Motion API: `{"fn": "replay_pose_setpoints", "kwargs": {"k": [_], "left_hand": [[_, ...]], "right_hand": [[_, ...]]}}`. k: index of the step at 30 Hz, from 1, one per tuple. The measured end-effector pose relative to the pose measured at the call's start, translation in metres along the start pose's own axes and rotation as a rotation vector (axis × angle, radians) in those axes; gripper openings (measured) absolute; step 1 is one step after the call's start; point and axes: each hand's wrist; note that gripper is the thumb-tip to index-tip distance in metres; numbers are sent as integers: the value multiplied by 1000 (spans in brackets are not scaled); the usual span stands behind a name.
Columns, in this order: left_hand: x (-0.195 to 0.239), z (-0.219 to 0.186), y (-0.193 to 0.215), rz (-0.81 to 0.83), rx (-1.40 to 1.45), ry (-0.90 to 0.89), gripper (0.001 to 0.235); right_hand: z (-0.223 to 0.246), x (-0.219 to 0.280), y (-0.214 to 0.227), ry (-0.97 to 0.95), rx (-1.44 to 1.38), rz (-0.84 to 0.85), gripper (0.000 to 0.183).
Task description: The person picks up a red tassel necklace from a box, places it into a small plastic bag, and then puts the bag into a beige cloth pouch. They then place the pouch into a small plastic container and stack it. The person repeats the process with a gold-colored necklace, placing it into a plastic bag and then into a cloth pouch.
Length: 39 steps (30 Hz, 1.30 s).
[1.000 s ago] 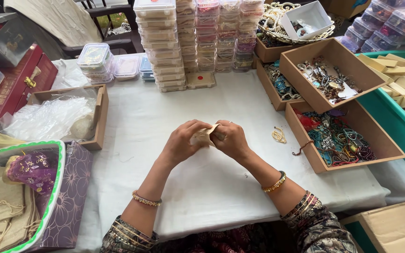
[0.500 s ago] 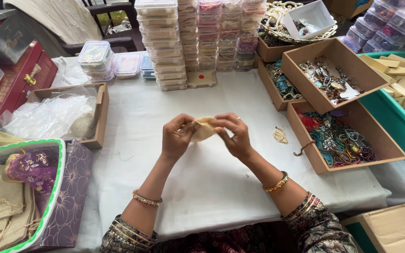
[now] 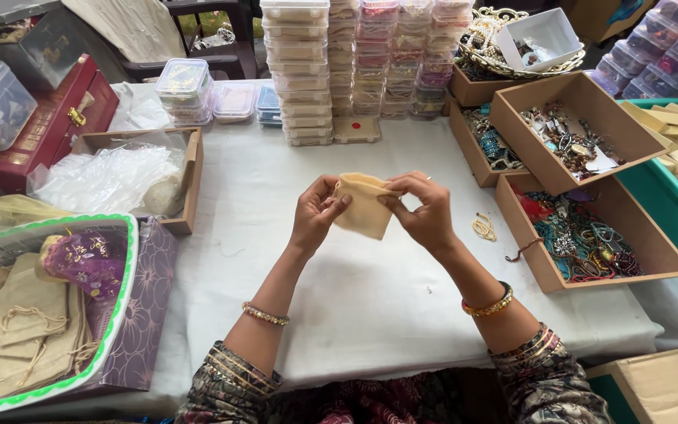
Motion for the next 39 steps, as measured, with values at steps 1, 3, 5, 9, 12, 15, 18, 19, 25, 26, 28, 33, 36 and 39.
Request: {"fn": "replay_pose_setpoints", "kwargs": {"k": [1,3,5,9,12,15,18,19,25,26,28,33,36,39], "left_hand": [[-1,-14,-5,11,-21,14,33],[1,-17,-5,34,-64,-1,41],[-3,-19,-2,57,-109,-27,49],[-2,3,9,38,-93,36,63],[-4,10,11,6,-101,22,69],[-1,17,16,20,-111,-6,70],[-4,-5,7,69,-86,5,64],[-1,-17,2,124,-48,48,61],[-3,31,7,19,-28,86,34],[-4,35,10,20,-30,84,34],[-6,45,16,-111,41,66,32],[-3,20,6,-107,138,181,33],[-1,29,9,-142,130,205,34],[0,19,5,-186,182,189,35]], "right_hand": [[5,-4,2,-17,-8,17,14],[15,-3,5,-31,-1,13,13],[20,-7,7,-34,7,7,11],[31,-6,11,40,175,4,11],[34,-7,13,58,216,-23,10],[35,-2,11,0,219,-22,9],[25,-3,12,-57,166,7,9],[21,0,12,-91,108,18,9],[19,-5,-4,-378,-179,77,38],[4,0,-11,-375,-180,76,38],[-27,10,-24,-506,-344,232,41],[-37,18,-40,-503,-395,261,24],[-37,24,-47,-498,-398,277,26],[-47,31,-52,-517,-413,318,28]]}}
Point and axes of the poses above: each hand's wrist, its own x-axis away from the middle knuckle, its own y-axis out of the back of the hand, z = x × y, and after that the axes turned 3 degrees about z, right-handed
